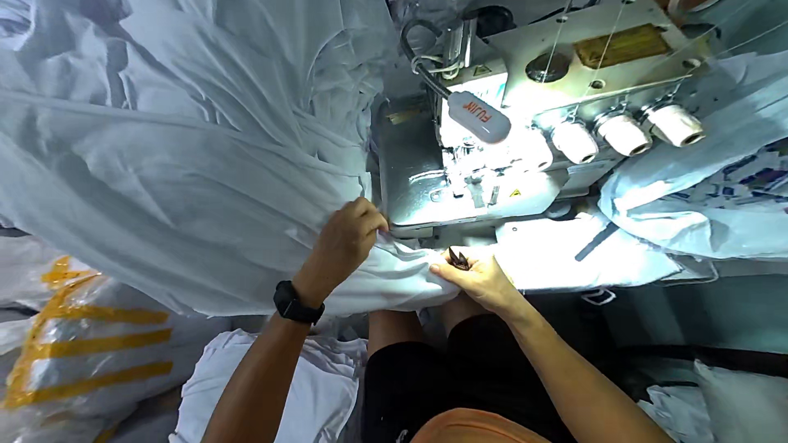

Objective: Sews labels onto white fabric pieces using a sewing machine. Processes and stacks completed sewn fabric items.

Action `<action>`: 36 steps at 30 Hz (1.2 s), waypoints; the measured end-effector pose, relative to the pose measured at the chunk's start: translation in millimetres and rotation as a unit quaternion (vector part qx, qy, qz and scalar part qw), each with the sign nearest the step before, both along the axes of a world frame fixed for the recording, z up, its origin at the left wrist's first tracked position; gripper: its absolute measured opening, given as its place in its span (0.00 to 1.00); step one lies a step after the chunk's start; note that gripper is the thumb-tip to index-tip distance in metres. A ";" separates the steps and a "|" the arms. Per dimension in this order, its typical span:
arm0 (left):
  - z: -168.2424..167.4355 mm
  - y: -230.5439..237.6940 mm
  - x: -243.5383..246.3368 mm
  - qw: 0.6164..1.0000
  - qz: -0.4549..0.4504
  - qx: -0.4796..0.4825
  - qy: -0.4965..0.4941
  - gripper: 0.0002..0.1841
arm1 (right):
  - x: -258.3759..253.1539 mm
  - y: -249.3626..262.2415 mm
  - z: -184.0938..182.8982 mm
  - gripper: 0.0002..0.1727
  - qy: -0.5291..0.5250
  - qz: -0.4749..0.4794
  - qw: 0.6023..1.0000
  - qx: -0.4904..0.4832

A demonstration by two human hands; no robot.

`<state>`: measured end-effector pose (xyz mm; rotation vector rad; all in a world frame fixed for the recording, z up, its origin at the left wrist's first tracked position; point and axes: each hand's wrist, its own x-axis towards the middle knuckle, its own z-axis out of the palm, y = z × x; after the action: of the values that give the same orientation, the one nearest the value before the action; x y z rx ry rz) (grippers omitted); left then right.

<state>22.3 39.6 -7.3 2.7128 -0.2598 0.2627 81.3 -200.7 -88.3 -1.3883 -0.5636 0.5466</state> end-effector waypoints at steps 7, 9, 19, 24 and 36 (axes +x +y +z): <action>-5.0 11.8 -1.2 0.990 -0.084 0.090 0.073 0.10 | -0.1 2.4 10.5 0.10 -0.102 0.082 0.989 0.071; -11.4 15.2 -1.8 0.989 -0.079 0.105 0.067 0.08 | 1.6 2.6 12.9 0.11 -0.117 0.101 0.984 0.085; 74.8 23.8 28.7 0.975 -0.078 -0.209 0.023 0.08 | -7.0 0.2 34.1 0.10 -0.139 -0.018 0.984 0.107; 58.2 -10.1 80.5 0.995 -0.058 -0.082 -0.021 0.04 | -10.4 -5.5 18.5 0.11 -0.169 -0.161 0.968 0.090; 54.9 -30.2 95.2 0.976 0.059 -0.115 0.175 0.10 | -14.0 -18.8 -8.7 0.13 -0.174 -0.177 0.967 0.064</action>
<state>117.4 9.4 47.6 2.4897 0.0331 -0.1458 67.3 -219.5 -97.0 -1.4283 -0.6017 -0.0237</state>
